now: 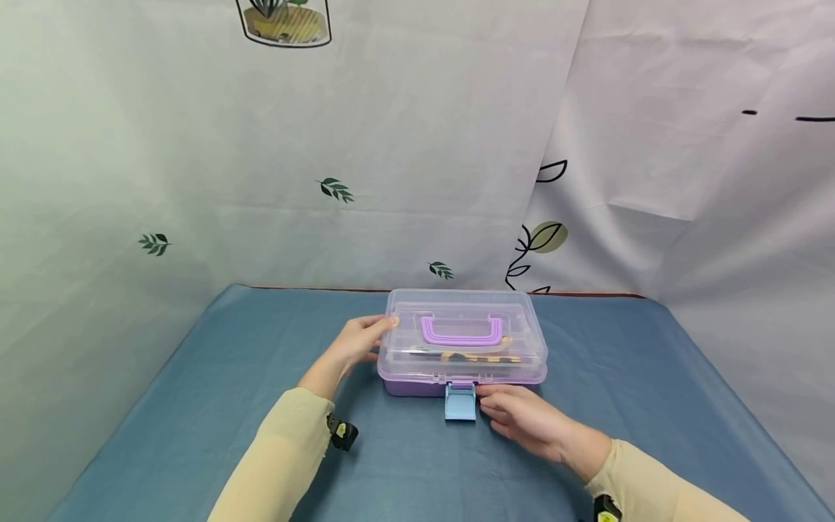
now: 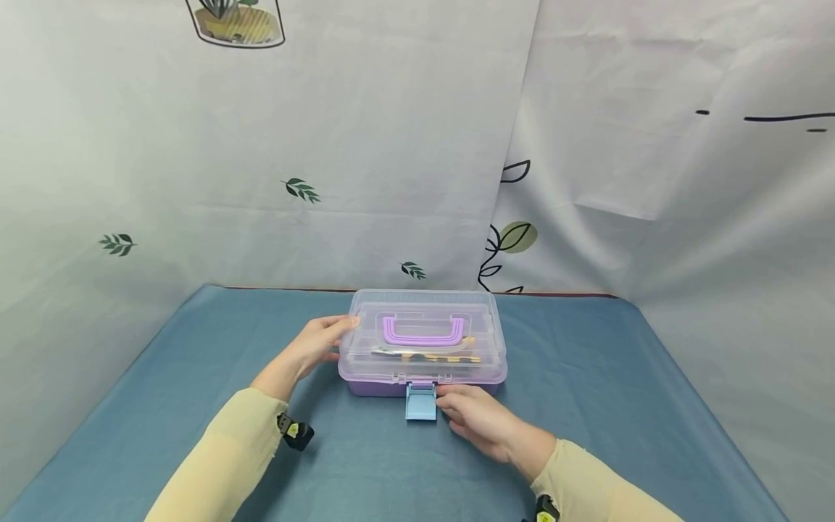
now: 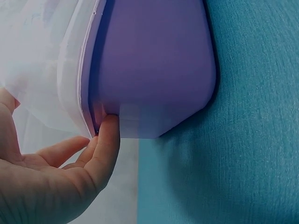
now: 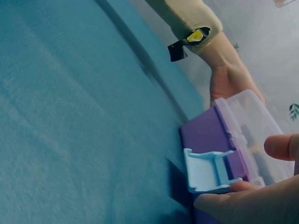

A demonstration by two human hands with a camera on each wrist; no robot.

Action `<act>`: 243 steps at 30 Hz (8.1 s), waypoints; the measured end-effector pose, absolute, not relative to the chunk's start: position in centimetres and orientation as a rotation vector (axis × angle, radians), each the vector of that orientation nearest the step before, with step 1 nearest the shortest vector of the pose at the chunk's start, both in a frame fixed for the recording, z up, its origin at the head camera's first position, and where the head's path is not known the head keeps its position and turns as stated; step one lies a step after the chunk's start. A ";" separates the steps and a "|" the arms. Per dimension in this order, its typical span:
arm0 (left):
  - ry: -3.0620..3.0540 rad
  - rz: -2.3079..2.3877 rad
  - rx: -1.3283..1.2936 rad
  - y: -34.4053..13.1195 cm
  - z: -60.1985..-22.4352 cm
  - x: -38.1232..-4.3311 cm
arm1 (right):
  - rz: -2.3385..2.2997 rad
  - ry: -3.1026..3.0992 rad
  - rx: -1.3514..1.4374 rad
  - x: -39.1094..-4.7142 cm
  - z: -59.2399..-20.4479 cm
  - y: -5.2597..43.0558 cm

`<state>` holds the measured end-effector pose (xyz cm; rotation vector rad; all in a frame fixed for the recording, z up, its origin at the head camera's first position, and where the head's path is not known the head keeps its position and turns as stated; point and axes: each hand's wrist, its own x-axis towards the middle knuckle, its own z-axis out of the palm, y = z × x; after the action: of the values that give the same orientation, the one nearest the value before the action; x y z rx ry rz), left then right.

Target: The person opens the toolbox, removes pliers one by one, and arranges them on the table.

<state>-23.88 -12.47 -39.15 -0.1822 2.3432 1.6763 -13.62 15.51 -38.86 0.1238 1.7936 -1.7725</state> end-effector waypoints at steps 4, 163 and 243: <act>2.339 1.680 -0.178 -12.6 -39.1 -23.8 | -1.699 1.849 0.018 -13.7 -38.4 15.9; 2.998 1.717 0.540 -12.2 -38.2 -20.8 | -1.445 3.144 -0.309 -20.1 -38.1 22.8; 2.915 1.426 0.172 -12.0 -31.9 -26.6 | -1.239 3.056 -0.047 -25.4 -31.5 23.0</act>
<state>-26.62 -12.00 -31.89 0.1718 2.9151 1.4263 -25.39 22.99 -31.53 -0.0472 3.0559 -1.2391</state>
